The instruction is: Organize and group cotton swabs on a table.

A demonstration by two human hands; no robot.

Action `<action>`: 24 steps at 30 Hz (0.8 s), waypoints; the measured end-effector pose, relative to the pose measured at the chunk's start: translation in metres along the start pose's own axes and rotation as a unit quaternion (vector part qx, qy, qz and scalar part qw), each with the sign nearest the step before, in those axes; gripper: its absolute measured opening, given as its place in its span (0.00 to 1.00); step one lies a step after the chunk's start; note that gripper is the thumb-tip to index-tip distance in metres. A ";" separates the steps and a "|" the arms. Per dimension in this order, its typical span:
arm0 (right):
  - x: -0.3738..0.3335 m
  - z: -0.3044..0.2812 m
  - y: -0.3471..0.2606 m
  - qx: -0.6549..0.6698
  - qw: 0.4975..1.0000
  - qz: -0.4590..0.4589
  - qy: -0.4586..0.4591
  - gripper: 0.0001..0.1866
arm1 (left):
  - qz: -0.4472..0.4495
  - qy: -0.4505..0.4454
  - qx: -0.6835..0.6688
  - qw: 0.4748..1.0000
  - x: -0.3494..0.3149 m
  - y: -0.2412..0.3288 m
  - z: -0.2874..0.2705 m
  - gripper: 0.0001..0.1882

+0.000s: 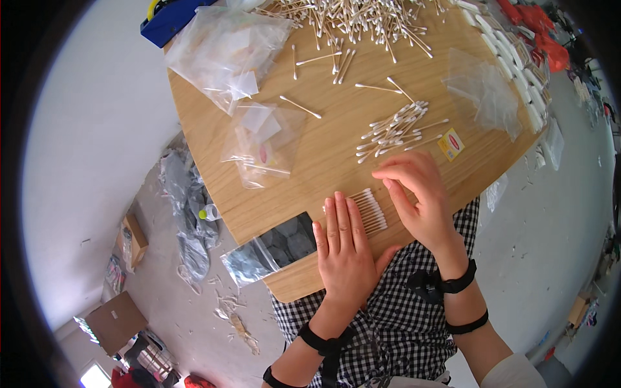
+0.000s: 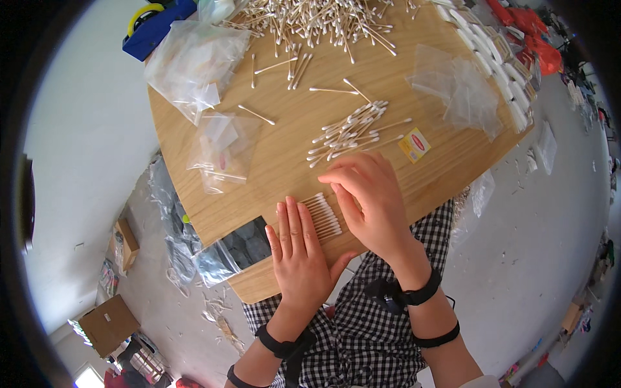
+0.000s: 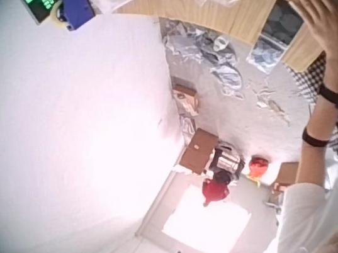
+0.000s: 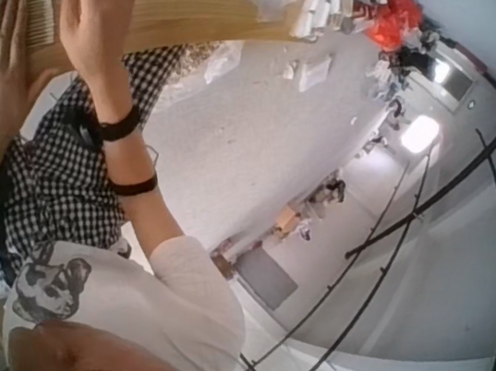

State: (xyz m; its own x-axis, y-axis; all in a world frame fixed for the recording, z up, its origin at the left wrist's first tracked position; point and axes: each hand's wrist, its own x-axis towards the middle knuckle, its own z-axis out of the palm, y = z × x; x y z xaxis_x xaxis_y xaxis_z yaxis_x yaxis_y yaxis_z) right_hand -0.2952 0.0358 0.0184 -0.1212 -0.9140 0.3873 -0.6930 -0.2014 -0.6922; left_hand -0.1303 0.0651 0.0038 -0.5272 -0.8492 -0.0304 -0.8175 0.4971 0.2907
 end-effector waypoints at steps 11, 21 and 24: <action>-0.007 -0.016 -0.007 -0.076 0.988 -0.023 -0.132 0.08 | 0.006 0.011 0.004 1.000 0.000 -0.001 0.003 0.56; 0.010 -0.016 -0.013 -0.146 0.947 -0.137 -0.252 0.06 | 0.013 0.022 -0.007 1.000 0.001 0.000 0.003 0.56; 0.009 -0.018 -0.008 -0.168 0.947 -0.156 -0.224 0.07 | 0.013 0.026 -0.016 0.999 0.002 0.000 0.002 0.56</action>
State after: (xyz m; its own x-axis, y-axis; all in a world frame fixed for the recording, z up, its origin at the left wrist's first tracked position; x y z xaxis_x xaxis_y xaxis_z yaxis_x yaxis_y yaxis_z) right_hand -0.3036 0.0354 0.0391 0.3888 -0.9012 0.1915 -0.8412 -0.4320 -0.3250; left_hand -0.1317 0.0641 0.0016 -0.5344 -0.8448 0.0260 -0.7960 0.5134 0.3208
